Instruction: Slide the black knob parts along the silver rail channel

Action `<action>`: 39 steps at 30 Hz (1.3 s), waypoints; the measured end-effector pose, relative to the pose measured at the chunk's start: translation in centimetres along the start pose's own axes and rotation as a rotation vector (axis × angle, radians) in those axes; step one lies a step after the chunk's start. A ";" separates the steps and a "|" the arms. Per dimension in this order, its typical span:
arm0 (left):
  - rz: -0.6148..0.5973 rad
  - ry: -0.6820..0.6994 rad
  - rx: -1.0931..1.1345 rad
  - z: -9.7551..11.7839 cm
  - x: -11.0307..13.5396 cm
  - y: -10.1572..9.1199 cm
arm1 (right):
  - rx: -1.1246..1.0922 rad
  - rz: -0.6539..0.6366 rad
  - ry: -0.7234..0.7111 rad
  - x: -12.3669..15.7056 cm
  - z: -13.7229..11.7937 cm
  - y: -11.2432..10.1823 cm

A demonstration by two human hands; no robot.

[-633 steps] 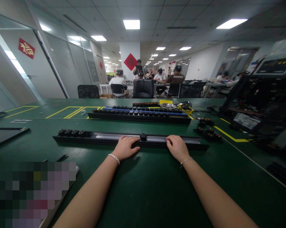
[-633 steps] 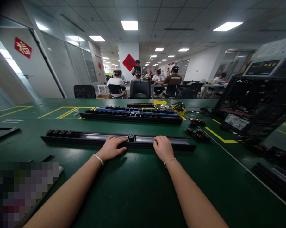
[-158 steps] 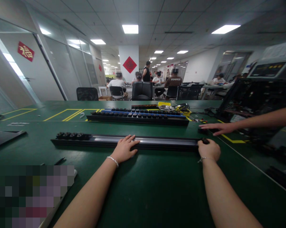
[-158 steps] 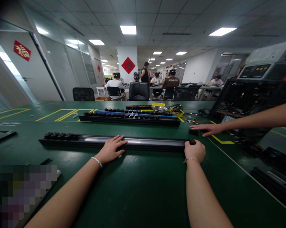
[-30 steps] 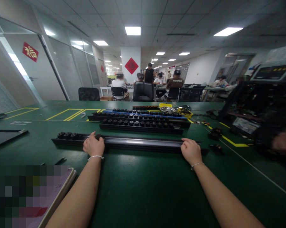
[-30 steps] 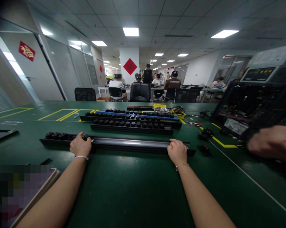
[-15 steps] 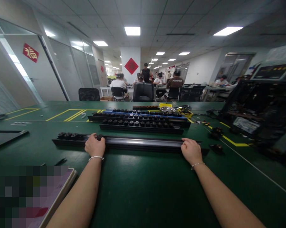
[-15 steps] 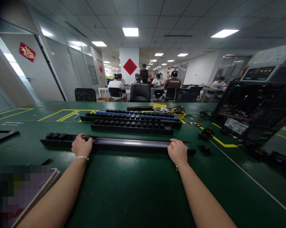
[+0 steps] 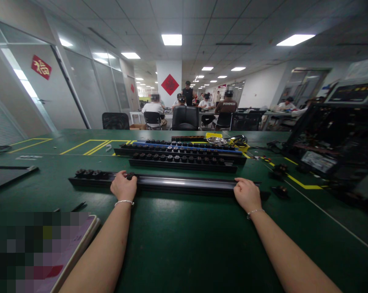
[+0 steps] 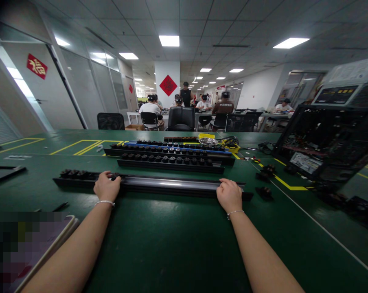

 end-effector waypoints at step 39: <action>-0.203 0.190 -0.009 2.9 2.0 2.9 | -0.017 0.021 0.001 0.0 0.2 0.1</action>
Point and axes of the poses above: each hand's wrist, its own x-axis away from the middle knuckle, its own y-axis out of the palm, z = x × y, the point moved 8 cm from there along -x, towards the middle knuckle, and after that the axes turned 15 degrees about x, right-handed, at the moved point
